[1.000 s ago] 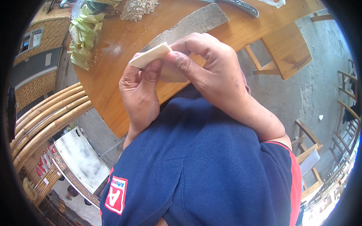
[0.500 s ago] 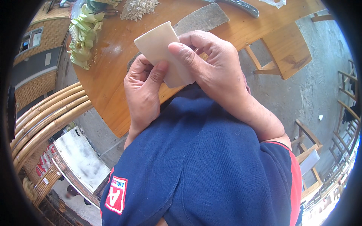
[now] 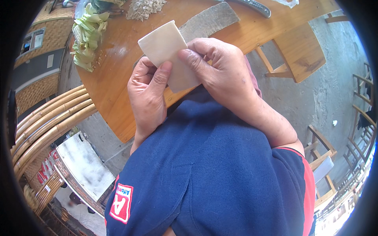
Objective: The person cuts a rectangular sheet of white material into smaller pieces and then into triangular shapes using a knife on a wooden table. The person handles the material by hand, folding and positioning it before cutting.
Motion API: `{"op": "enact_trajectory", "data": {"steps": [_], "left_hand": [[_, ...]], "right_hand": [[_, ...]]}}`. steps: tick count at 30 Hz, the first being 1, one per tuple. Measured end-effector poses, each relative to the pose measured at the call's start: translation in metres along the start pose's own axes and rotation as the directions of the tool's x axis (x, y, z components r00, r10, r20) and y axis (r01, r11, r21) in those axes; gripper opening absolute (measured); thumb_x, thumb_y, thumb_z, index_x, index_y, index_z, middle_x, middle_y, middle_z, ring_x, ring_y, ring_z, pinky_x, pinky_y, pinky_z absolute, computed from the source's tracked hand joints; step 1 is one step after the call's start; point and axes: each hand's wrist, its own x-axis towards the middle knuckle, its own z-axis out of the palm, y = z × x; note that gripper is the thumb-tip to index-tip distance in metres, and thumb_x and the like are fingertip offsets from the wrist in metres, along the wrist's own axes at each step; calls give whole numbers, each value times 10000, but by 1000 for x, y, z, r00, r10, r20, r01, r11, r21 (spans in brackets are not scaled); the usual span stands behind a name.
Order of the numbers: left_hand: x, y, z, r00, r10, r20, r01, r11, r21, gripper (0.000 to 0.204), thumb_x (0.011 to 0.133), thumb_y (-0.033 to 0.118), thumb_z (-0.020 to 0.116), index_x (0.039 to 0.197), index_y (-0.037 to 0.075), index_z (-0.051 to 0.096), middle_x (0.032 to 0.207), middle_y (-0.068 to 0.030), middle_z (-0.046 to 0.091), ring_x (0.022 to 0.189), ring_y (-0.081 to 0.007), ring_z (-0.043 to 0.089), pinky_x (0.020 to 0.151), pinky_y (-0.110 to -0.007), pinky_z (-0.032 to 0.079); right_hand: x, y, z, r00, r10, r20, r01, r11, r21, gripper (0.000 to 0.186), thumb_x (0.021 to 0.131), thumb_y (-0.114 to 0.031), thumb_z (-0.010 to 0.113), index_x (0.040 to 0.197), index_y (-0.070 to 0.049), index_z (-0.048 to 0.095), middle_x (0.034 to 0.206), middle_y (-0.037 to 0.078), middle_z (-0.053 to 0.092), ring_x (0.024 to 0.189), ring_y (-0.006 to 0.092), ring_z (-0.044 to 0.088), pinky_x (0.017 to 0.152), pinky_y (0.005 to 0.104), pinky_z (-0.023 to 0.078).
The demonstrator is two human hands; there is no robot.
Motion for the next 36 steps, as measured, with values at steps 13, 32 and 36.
{"op": "enact_trajectory", "data": {"steps": [13, 32, 36], "left_hand": [[0, 1, 2, 998, 17, -63, -19, 1000, -25, 104, 985, 71, 695, 1058, 12, 651, 975, -30, 701, 897, -56, 630, 824, -223, 516], [2, -6, -7, 993, 119, -25, -120, 988, -96, 193, 1015, 84, 632, 1190, 3, 628, 1112, -70, 709, 1047, -128, 661, 948, -309, 529], [-5, -3, -5, 993, 114, -4, -114, 989, -93, 187, 1014, 82, 632, 1187, 11, 629, 1114, -70, 710, 1049, -131, 663, 956, -313, 529]], "right_hand": [[1, 3, 2, 996, -16, 91, 19, 999, -27, 307, 1024, -200, 639, 811, 20, 616, 654, 31, 507, 632, 72, 438, 567, 295, 408], [-29, 110, -52, 782, 304, 544, -358, 934, -6, 331, 1029, -243, 597, 1265, -29, 686, 1123, 130, 722, 1127, 186, 648, 1002, 318, 492], [-6, 144, -49, 881, 119, 458, 86, 912, -402, 366, 1003, -234, 624, 1283, -1, 655, 1141, 122, 693, 1161, 208, 618, 1022, 319, 471]]}}
